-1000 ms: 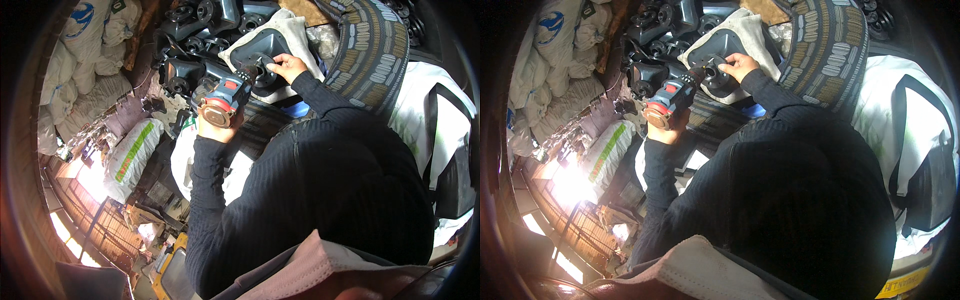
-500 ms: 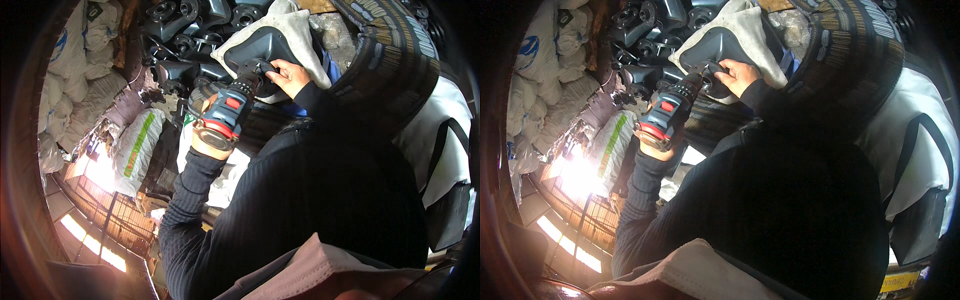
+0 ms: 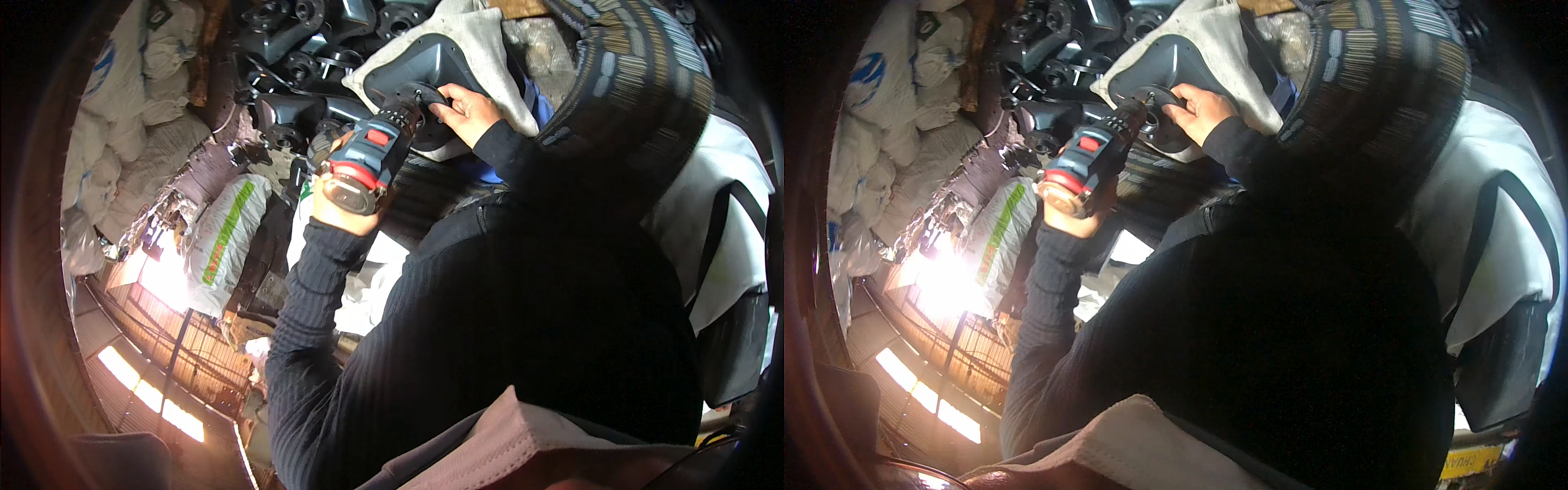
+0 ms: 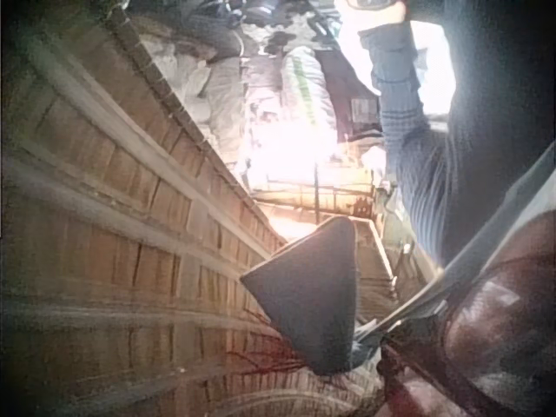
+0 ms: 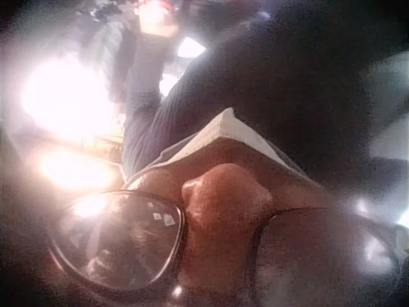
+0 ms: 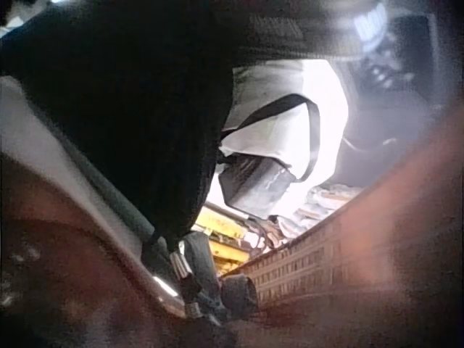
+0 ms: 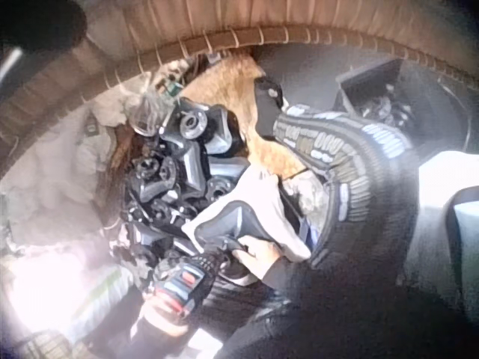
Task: The person uses a cordless drill to make holes in black plastic parts. They pick up each part, position it, drill a hole, and place it aside, repeating this process for several items.
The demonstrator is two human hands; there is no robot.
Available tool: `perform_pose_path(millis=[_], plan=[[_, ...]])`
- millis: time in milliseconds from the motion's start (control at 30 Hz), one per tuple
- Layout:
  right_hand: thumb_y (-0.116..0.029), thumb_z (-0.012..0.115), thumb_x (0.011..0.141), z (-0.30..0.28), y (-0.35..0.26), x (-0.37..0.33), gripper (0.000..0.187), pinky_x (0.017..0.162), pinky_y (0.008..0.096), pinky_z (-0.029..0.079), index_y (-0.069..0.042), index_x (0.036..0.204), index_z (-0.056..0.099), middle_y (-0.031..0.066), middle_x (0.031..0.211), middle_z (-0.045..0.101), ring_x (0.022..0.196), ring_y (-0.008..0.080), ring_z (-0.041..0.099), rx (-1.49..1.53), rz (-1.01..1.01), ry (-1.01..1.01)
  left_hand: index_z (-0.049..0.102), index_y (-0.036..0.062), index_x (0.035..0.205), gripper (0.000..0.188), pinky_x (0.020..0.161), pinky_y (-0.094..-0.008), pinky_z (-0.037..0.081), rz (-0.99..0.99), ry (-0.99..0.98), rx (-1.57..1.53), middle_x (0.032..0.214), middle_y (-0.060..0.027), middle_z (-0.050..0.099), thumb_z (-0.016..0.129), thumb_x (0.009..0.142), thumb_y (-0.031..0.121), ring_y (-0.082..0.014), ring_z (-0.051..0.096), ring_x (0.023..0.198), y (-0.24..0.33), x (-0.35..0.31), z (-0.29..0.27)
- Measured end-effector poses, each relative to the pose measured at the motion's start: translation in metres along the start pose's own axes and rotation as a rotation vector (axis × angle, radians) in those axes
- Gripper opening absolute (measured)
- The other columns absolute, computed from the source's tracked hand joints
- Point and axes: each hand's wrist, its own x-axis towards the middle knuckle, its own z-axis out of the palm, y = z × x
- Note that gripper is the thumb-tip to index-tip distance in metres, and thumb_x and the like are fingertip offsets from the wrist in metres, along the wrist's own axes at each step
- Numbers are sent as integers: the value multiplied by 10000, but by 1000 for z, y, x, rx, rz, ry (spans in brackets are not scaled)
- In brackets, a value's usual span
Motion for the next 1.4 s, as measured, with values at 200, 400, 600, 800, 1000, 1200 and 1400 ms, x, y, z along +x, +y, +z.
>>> perform_pose_path(millis=[200,400,600,800,1000,1200,1400], plan=[[-165,646,837,-3,4,15,263,686,250,485,33,1003,596,76,858,661,743,118,613,320,-80,2,495,101,1168,458,820,-387,488,-224,156,-399,1086,-117,585,643,759,243,-283,584,985,-15,-66,69],[-168,677,826,21,-38,43,349,751,231,470,69,1060,571,79,934,651,821,115,602,209,-302,78,333,112,1356,809,899,-363,475,-448,119,-689,1165,-196,566,754,682,261,-282,584,1061,56,-160,112],[-429,631,799,92,-129,77,463,771,292,474,-3,979,661,127,908,681,850,193,643,-460,-567,17,354,98,1368,749,918,-383,420,-124,292,-507,1218,-171,512,677,700,197,-353,534,1054,36,-203,151],[-441,668,716,182,-102,171,426,784,356,488,-60,907,687,153,885,670,830,282,646,-550,-619,63,406,79,1330,656,849,-360,453,-77,432,-562,1060,-146,621,663,736,187,-300,594,957,25,-207,141],[-439,518,863,152,-114,104,517,774,405,496,30,1081,547,179,1048,576,942,303,578,752,207,-1086,584,25,1163,386,771,-286,494,8,921,-654,946,-109,651,633,795,130,-153,633,829,-31,-180,134],[-451,279,953,108,-134,-18,665,1064,476,314,83,1349,287,239,1409,311,1315,369,303,919,127,-848,665,87,1011,231,632,-279,496,90,1132,-504,832,-83,641,675,781,108,-197,635,706,-25,-123,23],[-487,297,949,51,-132,-33,638,928,391,459,7,1349,346,219,1326,444,1132,305,531,998,86,-1060,690,163,902,171,640,-310,495,276,1093,-72,841,-20,616,703,736,198,-216,600,737,2,-41,12]])
